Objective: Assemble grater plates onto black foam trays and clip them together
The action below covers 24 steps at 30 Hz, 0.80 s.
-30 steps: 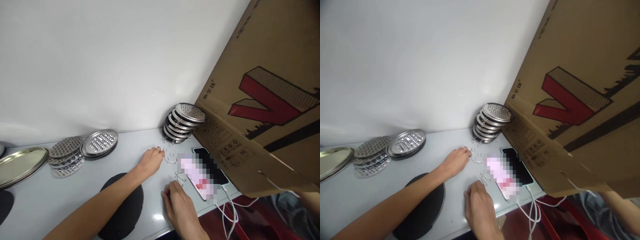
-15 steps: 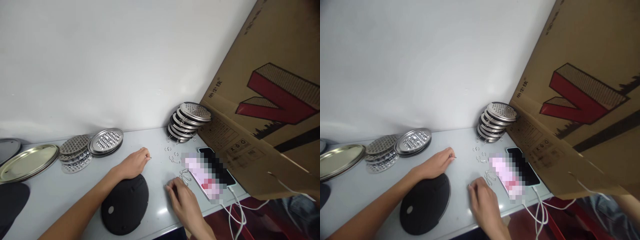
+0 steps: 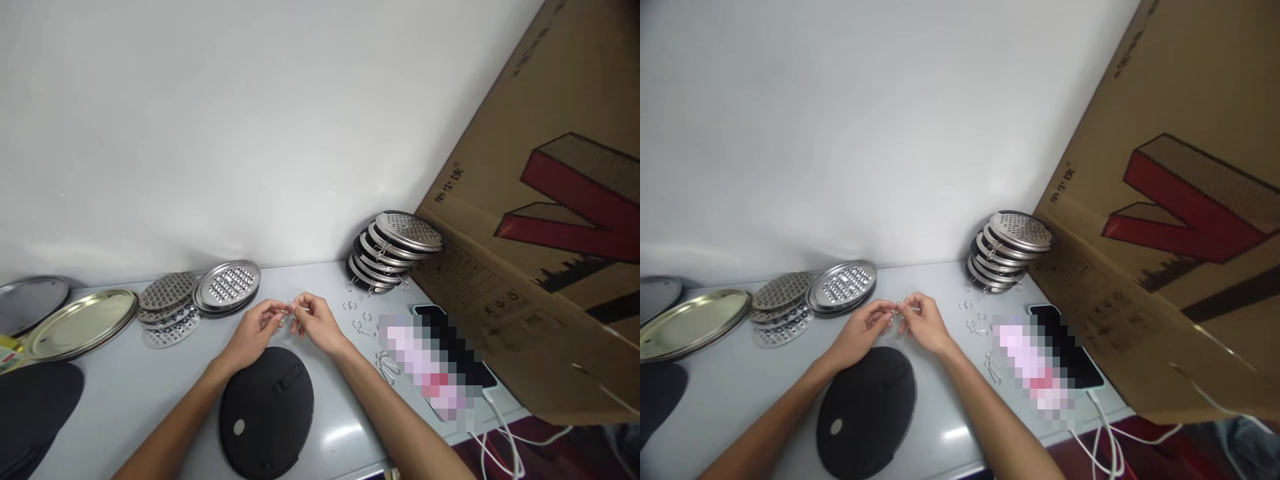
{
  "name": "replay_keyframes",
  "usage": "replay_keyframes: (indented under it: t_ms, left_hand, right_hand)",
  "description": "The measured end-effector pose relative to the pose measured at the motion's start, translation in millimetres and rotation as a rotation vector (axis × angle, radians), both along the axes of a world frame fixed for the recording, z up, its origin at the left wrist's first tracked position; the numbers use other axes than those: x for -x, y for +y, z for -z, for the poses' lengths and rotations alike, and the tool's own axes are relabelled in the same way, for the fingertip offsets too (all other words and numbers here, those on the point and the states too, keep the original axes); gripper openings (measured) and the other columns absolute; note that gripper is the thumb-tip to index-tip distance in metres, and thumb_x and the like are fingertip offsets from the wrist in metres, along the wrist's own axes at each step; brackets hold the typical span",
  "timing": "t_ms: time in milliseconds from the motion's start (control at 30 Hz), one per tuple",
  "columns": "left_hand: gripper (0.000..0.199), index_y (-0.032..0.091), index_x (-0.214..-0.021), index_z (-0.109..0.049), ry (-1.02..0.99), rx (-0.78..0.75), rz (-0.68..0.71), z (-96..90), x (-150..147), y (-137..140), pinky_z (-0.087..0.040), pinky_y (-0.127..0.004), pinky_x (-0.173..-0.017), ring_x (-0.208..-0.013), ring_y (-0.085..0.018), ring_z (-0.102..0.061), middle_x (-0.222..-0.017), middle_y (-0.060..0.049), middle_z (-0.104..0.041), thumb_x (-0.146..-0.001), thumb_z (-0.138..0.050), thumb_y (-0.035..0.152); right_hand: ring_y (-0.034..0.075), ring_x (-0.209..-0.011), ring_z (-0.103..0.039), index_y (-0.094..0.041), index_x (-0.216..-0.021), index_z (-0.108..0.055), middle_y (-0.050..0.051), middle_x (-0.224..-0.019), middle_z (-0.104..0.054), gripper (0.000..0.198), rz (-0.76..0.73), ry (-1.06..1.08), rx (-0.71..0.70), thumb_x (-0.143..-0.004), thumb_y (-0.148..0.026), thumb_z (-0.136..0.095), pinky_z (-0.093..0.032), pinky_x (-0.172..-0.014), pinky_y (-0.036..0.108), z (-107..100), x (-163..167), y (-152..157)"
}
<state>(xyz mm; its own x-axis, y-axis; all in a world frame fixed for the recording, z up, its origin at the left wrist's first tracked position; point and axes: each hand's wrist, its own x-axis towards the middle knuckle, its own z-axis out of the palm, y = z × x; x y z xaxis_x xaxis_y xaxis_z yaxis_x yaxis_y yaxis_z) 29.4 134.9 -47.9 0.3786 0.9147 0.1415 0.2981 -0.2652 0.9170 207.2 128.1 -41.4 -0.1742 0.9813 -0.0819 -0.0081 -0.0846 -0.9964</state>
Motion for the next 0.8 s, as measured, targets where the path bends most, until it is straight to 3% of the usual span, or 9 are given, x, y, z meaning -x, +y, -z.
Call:
replay_keyframes:
  t_ms: [100, 267, 467, 800]
  left_hand:
    - [0.021, 0.019, -0.105, -0.063, -0.036, -0.017, -0.096, 8.0, 4, 2, -0.058, -0.030, -0.078, -0.088, -0.018, -0.071, -0.099, -0.006, -0.071, -0.095, -0.053, 0.034]
    - [0.016, 0.018, -0.098, -0.065, -0.022, -0.064, -0.225, 14.7, 5, 0, -0.057, -0.028, -0.070, -0.080, -0.017, -0.071, -0.092, -0.005, -0.072, -0.093, -0.055, 0.030]
    - [0.014, 0.019, -0.088, -0.067, 0.029, -0.106, -0.244, 10.3, 5, -1, -0.052, -0.023, -0.060, -0.066, -0.014, -0.067, -0.078, 0.000, -0.071, -0.090, -0.061, 0.032]
    - [0.014, 0.019, -0.084, -0.066, 0.059, -0.196, -0.265, 8.2, 6, -4, -0.051, -0.022, -0.058, -0.060, -0.012, -0.064, -0.072, 0.001, -0.070, -0.091, -0.061, 0.030]
  right_hand:
    - [0.013, -0.074, -0.067, -0.015, -0.108, -0.064, 0.003, -0.098, -0.069, 0.024, -0.032, 0.114, 0.061, -0.098, -0.037, -0.062, -0.058, -0.064, 0.029, 6, 9, 11]
    - [0.016, -0.065, -0.073, -0.018, -0.083, -0.061, 0.002, -0.084, -0.073, 0.041, 0.032, 0.293, 0.108, -0.080, -0.057, -0.075, -0.056, -0.057, 0.026, 13, 15, 4]
    - [0.020, -0.073, -0.076, -0.018, -0.080, -0.062, 0.004, -0.080, -0.077, 0.042, 0.100, 0.407, 0.141, -0.072, -0.055, -0.081, -0.057, -0.061, 0.027, 10, 14, -3]
    - [0.020, -0.073, -0.077, -0.018, -0.078, -0.061, 0.006, -0.083, -0.078, 0.042, 0.097, 0.487, 0.202, -0.069, -0.051, -0.085, -0.058, -0.057, 0.023, 8, 16, -9]
